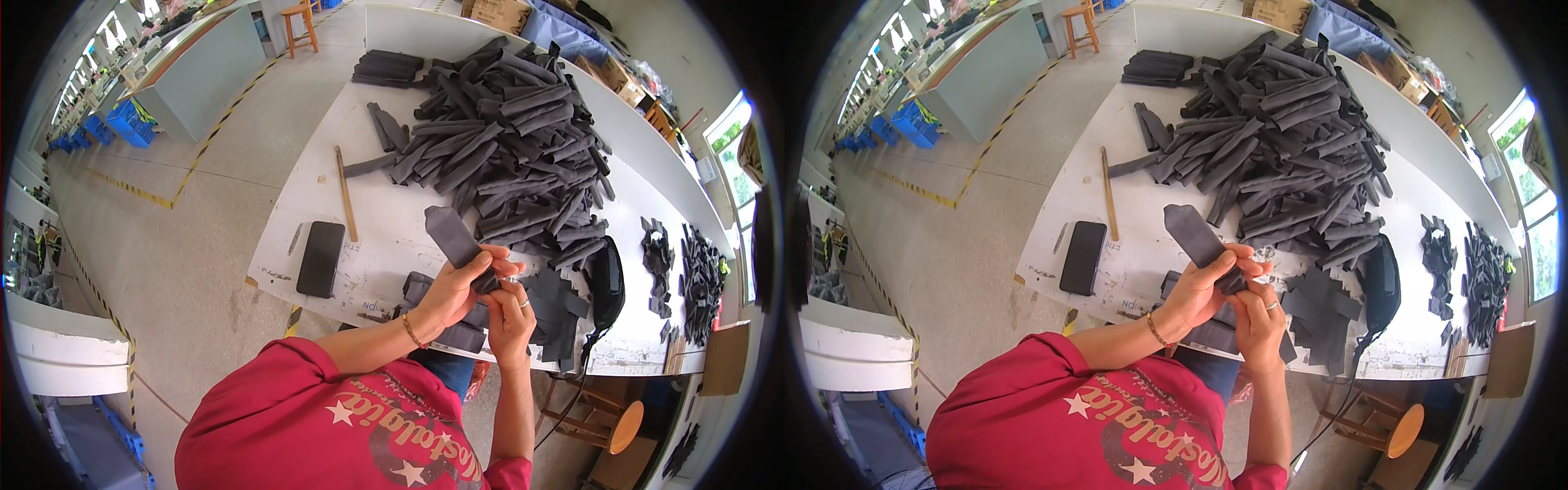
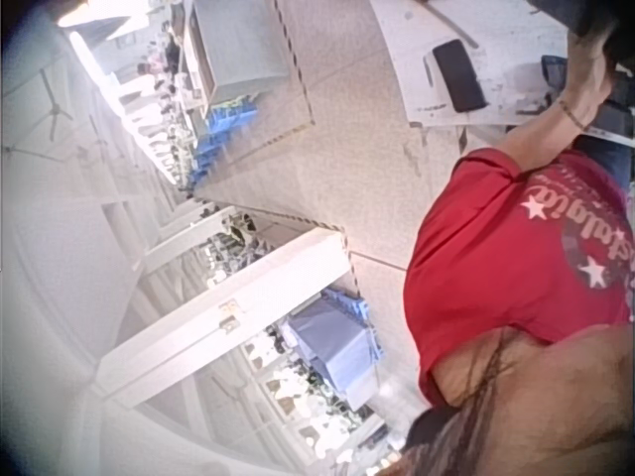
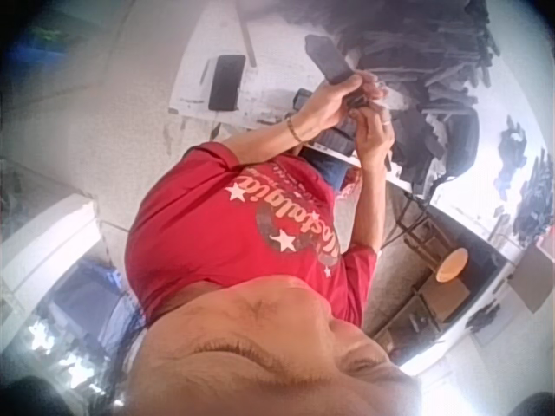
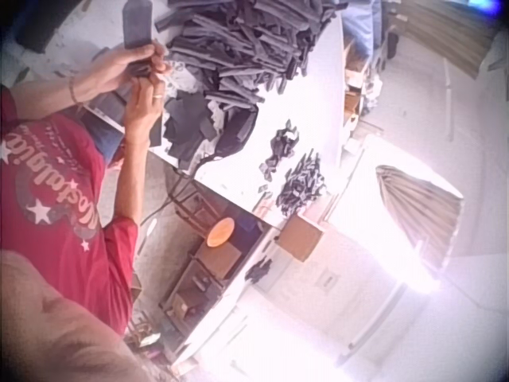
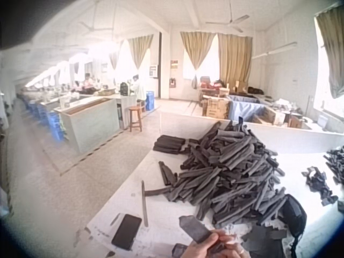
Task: Sorting and inspecting long black foam strips at a workshop table.
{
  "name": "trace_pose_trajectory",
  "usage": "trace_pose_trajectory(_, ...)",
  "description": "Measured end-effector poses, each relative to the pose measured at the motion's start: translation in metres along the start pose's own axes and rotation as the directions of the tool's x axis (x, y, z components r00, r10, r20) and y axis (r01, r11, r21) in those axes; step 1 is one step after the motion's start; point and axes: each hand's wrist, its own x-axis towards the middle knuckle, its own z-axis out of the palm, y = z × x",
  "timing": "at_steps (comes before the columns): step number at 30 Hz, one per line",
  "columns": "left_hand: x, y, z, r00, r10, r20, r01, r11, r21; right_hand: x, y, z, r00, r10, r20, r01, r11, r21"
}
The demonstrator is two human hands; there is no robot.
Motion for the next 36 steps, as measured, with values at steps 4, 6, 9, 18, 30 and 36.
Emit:
trace_pose_trajectory(4, 0.004, 0.006, 0.000, 1.000, -0.021, -0.014, 0.022, 0.997, 0.078, -0.003, -0.008, 0.006, 0.982, 0.183, -0.057, -0.180, 0.983, 0.045)
trace_pose_trajectory(6, 0.007, 0.009, 0.004, 0.998, -0.040, -0.048, 0.045, 0.994, 0.103, -0.011, -0.006, 0.016, 0.918, 0.395, -0.033, -0.368, 0.881, 0.296)
trace_pose_trajectory(9, 0.010, 0.010, 0.005, 0.999, 0.015, -0.031, -0.011, 0.992, 0.125, -0.003, -0.017, 0.029, 0.803, 0.578, -0.142, -0.410, 0.710, 0.573)
trace_pose_trajectory(18, 0.010, 0.016, 0.005, 0.993, 0.018, 0.119, -0.036, 0.987, 0.156, -0.004, -0.013, 0.010, 0.654, 0.733, 0.187, -0.409, 0.134, 0.902)
trace_pose_trajectory(30, 0.006, 0.041, -0.018, 0.948, 0.263, -0.179, -0.206, 0.937, 0.281, -0.020, -0.003, 0.004, 0.791, 0.555, -0.258, -0.301, 0.720, 0.625)
trace_pose_trajectory(36, -0.001, 0.051, -0.030, 0.948, 0.303, -0.096, -0.225, 0.852, 0.472, -0.027, 0.010, -0.002, 0.790, 0.561, -0.246, -0.276, 0.684, 0.675)
